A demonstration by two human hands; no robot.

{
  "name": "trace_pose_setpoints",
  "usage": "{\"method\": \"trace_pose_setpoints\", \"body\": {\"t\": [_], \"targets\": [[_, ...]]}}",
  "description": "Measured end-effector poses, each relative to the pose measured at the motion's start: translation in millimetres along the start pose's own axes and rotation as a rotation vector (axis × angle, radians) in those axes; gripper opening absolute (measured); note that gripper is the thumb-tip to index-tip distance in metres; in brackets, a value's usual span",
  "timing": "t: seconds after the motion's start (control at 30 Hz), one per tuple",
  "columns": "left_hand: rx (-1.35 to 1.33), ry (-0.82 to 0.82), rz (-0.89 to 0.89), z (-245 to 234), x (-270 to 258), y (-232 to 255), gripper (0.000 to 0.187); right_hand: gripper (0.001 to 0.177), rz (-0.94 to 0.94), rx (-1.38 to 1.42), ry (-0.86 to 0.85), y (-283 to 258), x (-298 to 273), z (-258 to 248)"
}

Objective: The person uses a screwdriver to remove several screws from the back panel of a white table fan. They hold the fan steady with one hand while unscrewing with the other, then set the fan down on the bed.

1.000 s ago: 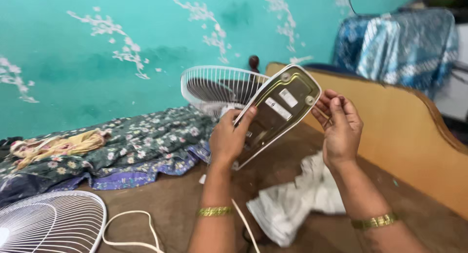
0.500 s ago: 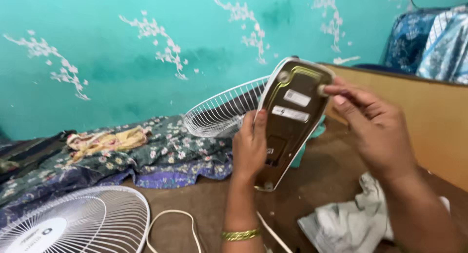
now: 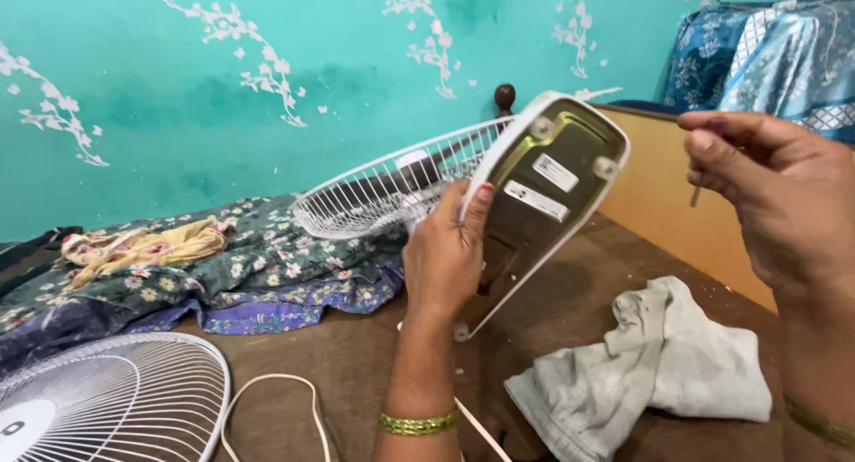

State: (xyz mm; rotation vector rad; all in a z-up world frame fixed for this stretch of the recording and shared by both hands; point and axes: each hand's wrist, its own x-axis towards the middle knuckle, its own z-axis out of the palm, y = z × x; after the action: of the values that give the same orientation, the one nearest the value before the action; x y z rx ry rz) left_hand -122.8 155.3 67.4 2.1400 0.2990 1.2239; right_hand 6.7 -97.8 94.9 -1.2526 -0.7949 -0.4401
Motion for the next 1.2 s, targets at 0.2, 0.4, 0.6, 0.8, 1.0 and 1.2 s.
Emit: {"method": "trace_pose_setpoints", "body": {"t": [0.2, 0.4, 0.6, 0.8, 1.0, 1.2], "targets": [[-0.017, 0.061, 0.050, -6, 4, -6, 0.057, 0.022, 0.308, -0.252, -0.244, 57, 25, -12], [0.036, -0.027, 0.082, 10, -2, 4, 0.057, 0.081, 0.590, -1.301, -1.129, 104, -10, 24], [-0.002, -0.038, 0.142, 32, -13, 15, 0.057, 0.058, 0.488, -1.383, -1.508, 150, -31, 57], [-0.009, -0.010, 0.145, 38, -13, 13, 0.058, 0.024, 0.237, -1.289, -0.715, 192, -37, 39], [0.000, -0.014, 0.120, 33, -11, 17, 0.054, 0.031, 0.298, -0.797, -0.324, 148, 13, 3], [-0.009, -0.053, 0.105, 26, -10, 16, 0.052, 0.020, 0.050, -0.317, -0.212, 45, 16, -26]]}}
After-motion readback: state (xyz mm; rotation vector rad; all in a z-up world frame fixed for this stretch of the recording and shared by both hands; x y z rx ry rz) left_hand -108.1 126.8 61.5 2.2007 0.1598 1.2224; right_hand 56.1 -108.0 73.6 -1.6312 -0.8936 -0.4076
